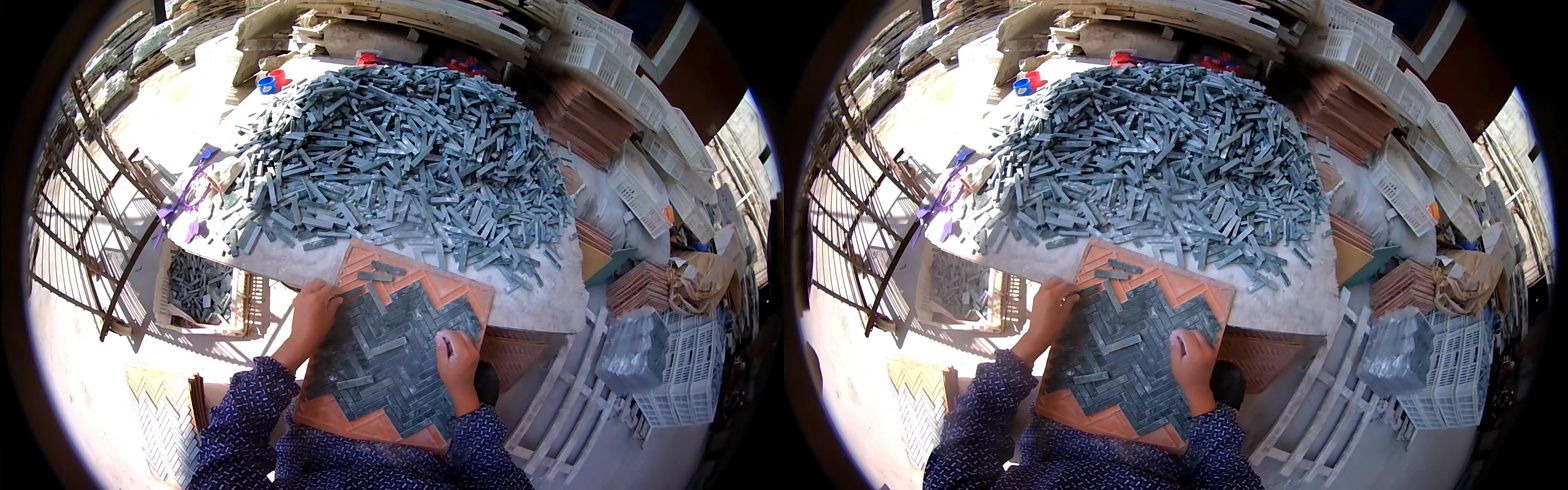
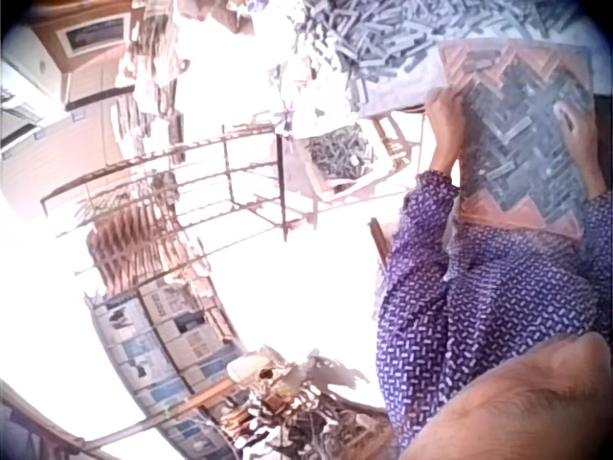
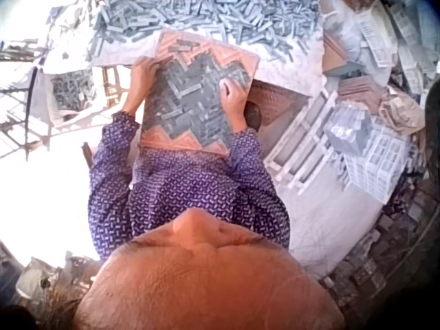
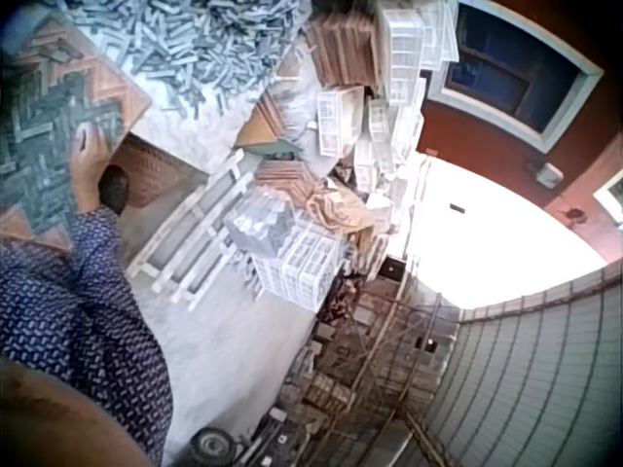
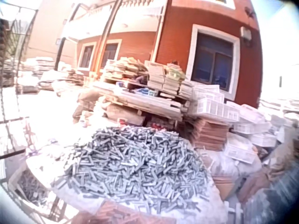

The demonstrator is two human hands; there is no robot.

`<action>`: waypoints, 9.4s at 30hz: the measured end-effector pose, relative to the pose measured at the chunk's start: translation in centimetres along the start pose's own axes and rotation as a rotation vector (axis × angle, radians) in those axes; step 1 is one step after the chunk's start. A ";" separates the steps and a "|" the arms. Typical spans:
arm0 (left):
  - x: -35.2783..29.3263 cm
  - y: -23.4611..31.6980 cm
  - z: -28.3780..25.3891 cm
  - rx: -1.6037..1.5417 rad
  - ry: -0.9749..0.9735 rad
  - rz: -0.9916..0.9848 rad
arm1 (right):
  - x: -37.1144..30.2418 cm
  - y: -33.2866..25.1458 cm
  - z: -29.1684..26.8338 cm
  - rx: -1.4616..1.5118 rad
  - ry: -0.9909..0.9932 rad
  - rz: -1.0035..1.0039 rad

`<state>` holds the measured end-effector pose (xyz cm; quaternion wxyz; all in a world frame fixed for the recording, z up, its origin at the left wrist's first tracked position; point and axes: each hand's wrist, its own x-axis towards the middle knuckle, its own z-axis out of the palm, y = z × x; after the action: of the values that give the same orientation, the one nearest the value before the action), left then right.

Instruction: The person arranges small rectangular tiles by hand into a herringbone pattern on a square board. The person picks tiles from a nearby pile and places them one by one, then flips the board to reveal the completed pattern.

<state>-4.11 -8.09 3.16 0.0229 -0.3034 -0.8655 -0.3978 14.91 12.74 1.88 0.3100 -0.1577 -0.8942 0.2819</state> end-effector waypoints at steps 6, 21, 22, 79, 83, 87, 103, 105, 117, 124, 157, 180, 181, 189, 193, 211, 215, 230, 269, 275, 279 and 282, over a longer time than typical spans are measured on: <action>0.4 0.8 0.7 0.091 -0.023 0.045 | -0.1 -0.3 0.3 0.065 0.007 0.042; 5.7 -0.1 1.4 0.086 -0.144 0.260 | 0.1 0.3 0.3 0.070 0.036 -0.033; 5.2 0.0 0.7 0.070 -0.146 0.205 | 0.1 0.2 0.3 0.065 0.035 -0.028; 3.9 0.1 0.4 -0.005 -0.039 -0.029 | 0.1 0.0 -0.1 0.082 0.012 0.009; 4.4 -0.1 1.3 0.029 -0.008 0.006 | 0.1 -0.1 0.2 0.085 0.008 0.007; 4.7 -1.1 1.1 0.039 -0.115 0.073 | 0.2 0.0 0.3 0.085 0.039 -0.040; 0.4 1.4 2.2 0.358 -0.276 0.144 | 13.4 1.5 3.8 -0.066 -0.007 -0.011; 0.7 1.6 2.8 0.349 -0.242 0.193 | 15.4 2.6 4.4 -0.285 -0.083 0.033; -0.4 1.5 2.3 0.263 -0.148 0.127 | 18.4 -0.2 6.3 0.742 -0.443 0.436; -0.3 1.7 2.2 0.241 -0.106 0.144 | 16.8 -1.6 10.3 0.773 -0.442 0.512; -0.2 1.8 2.5 0.252 -0.106 0.130 | 15.5 -2.3 10.6 0.088 -0.402 -0.110; -0.4 1.7 2.3 0.223 -0.150 0.071 | 13.1 -3.8 7.3 0.148 -0.463 0.142; -0.3 1.7 2.4 0.230 -0.149 0.076 | 12.6 -3.8 6.9 0.189 -0.474 0.235; -0.3 1.6 2.5 0.273 -0.154 0.069 | 11.2 -5.1 6.4 -0.184 -0.546 -0.093; -0.2 1.9 2.5 0.247 -0.147 0.085 | 11.6 -4.4 7.5 -0.229 -0.566 -0.135; -0.4 1.0 2.8 0.038 -0.007 0.034 | 12.6 -3.5 7.5 0.051 -0.623 -0.296; -0.8 -0.4 2.7 -0.308 0.152 -0.108 | 12.2 -3.9 7.5 0.042 -0.536 -0.274; -0.7 -2.5 3.9 -0.611 0.290 -0.263 | 11.0 -5.0 5.5 0.125 -0.814 -0.224; -7.2 1.9 -1.1 0.250 -0.338 0.106 | -1.7 -2.4 -2.7 1.340 -0.365 0.817; -8.8 0.7 -1.7 0.254 -0.263 0.075 | -3.1 -3.2 -2.1 1.249 -0.448 0.776; -9.1 0.8 -2.5 0.212 -0.298 0.052 | -3.6 -3.6 -1.4 1.272 -0.555 0.834; -8.7 1.1 -2.5 0.228 -0.245 0.086 | -3.5 -4.7 -0.8 1.353 -0.609 0.890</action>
<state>3.07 -13.68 3.19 -0.0316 -0.3818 -0.8876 -0.2559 17.57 7.73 3.66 -0.0549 -0.1922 -0.4334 0.8788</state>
